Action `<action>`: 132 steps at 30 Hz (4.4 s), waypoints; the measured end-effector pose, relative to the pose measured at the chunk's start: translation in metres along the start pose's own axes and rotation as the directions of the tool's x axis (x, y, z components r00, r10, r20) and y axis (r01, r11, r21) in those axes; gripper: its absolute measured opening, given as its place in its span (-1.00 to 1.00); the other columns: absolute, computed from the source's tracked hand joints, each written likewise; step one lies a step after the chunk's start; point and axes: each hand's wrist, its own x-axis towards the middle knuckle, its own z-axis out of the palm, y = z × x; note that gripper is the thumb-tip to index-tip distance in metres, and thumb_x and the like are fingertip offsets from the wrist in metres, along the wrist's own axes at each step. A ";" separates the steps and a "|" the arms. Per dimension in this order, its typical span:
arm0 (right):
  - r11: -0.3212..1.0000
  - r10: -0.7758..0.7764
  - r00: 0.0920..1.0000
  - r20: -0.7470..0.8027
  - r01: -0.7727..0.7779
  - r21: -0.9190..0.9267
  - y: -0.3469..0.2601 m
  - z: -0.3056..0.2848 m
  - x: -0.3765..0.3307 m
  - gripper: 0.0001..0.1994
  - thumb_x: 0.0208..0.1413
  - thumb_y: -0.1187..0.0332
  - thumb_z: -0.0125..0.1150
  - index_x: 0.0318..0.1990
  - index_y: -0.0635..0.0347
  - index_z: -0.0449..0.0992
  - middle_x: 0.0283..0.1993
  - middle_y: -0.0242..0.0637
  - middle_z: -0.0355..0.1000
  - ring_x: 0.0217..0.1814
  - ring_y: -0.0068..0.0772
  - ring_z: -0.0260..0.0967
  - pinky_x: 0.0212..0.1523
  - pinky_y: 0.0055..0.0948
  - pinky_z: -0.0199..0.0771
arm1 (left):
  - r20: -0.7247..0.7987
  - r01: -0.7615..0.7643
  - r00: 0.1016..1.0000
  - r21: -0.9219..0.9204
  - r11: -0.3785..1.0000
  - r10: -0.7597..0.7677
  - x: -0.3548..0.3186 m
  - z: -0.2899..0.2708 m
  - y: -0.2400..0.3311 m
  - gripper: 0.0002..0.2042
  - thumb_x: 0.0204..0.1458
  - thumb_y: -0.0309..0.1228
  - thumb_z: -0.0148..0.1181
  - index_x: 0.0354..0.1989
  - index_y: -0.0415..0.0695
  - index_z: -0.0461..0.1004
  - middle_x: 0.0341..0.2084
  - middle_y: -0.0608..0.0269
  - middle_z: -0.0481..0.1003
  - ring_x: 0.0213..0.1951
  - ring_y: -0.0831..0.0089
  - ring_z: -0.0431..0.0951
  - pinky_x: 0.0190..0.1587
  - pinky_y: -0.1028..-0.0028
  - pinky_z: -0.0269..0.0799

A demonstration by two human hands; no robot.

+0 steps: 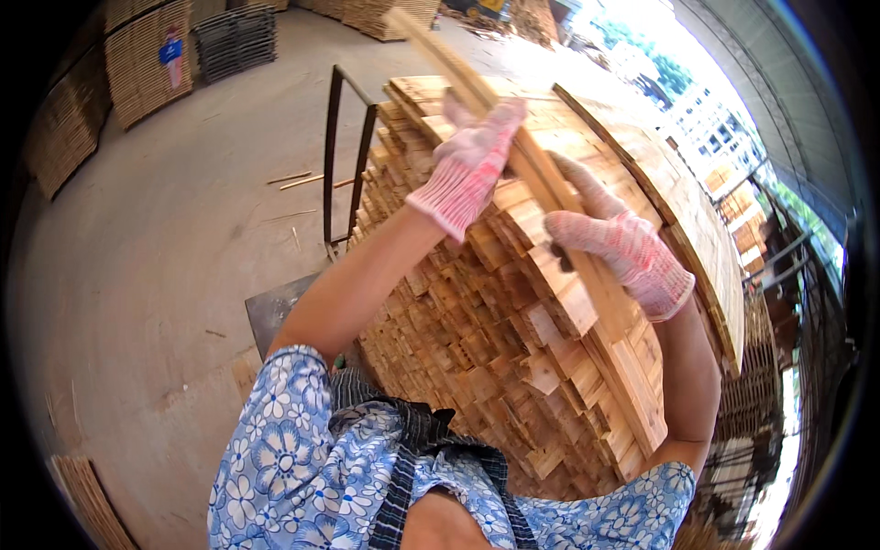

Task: The person stacks wooden planks onto a metal rack in a lumber yard. They repeatedly lift planks from a large pile, arrange them on the rack, and adjust the stack to ensure stability.

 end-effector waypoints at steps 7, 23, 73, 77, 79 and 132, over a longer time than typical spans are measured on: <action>0.840 -0.207 0.963 -0.171 0.086 -0.536 0.114 -0.053 0.055 -0.13 0.00 0.30 0.42 0.49 0.17 0.13 0.40 0.10 0.23 0.46 -0.08 0.16 0.46 -0.26 0.16 | 0.282 -0.044 0.956 0.403 0.914 -0.078 0.008 -0.063 -0.012 -0.18 0.12 -0.04 0.35 0.44 -0.18 0.11 -0.15 0.18 0.48 -0.34 0.52 0.50 -0.34 0.50 0.57; 0.994 -0.100 0.987 -0.124 0.093 -0.062 0.093 -0.066 0.050 -0.22 0.07 0.32 0.37 0.46 0.21 0.19 0.42 -0.02 0.23 0.50 -0.13 0.12 0.50 -0.30 0.07 | 0.325 -0.203 0.938 0.241 0.949 0.118 -0.024 -0.126 -0.048 -0.45 0.23 -0.50 0.19 0.40 -0.12 0.22 -0.08 0.35 0.44 -0.14 0.65 0.42 -0.11 0.61 0.37; -0.100 0.635 -0.764 0.115 0.067 0.993 0.368 0.648 -0.325 -0.44 0.24 0.04 0.13 0.29 0.18 0.41 0.26 0.06 0.43 0.33 0.01 0.36 0.31 -0.21 0.33 | 0.168 -0.179 -0.596 0.925 0.334 -0.785 -0.245 -0.076 -0.383 -0.49 0.24 -0.35 0.21 0.34 -0.19 0.30 -0.09 0.26 0.51 -0.26 0.63 0.45 -0.20 0.57 0.45; -0.248 0.806 -0.450 0.385 0.334 0.909 0.330 0.730 -0.162 -0.41 0.20 0.01 0.11 0.29 0.18 0.41 0.25 0.14 0.41 0.34 0.14 0.33 0.33 -0.12 0.31 | -0.161 -0.574 -0.637 0.752 0.324 -0.754 -0.240 -0.160 -0.466 -0.35 0.19 -0.17 0.26 0.39 -0.21 0.23 0.11 0.06 0.47 -0.05 0.37 0.49 -0.05 0.41 0.47; -0.314 0.696 -0.540 0.473 0.364 0.877 0.334 0.737 -0.149 -0.31 0.19 0.00 0.17 0.40 0.16 0.27 0.31 0.12 0.37 0.39 0.13 0.28 0.36 -0.14 0.27 | -0.231 -0.707 -0.625 0.571 0.416 -0.746 -0.258 -0.203 -0.527 -0.21 0.15 0.00 0.26 0.43 -0.23 0.15 0.25 -0.09 0.38 0.22 0.10 0.45 0.20 0.23 0.44; -0.106 0.666 -0.624 0.409 0.463 0.880 0.457 0.745 -0.210 -0.11 0.17 0.04 0.33 0.50 0.29 0.00 0.50 0.10 0.02 0.55 0.02 -0.02 0.50 -0.19 0.03 | -0.625 -0.733 -0.521 0.676 -0.070 -0.582 -0.351 -0.402 -0.756 0.12 -0.15 0.05 0.56 0.46 -0.23 -0.04 0.18 -0.09 0.40 0.23 0.21 0.41 0.19 0.24 0.39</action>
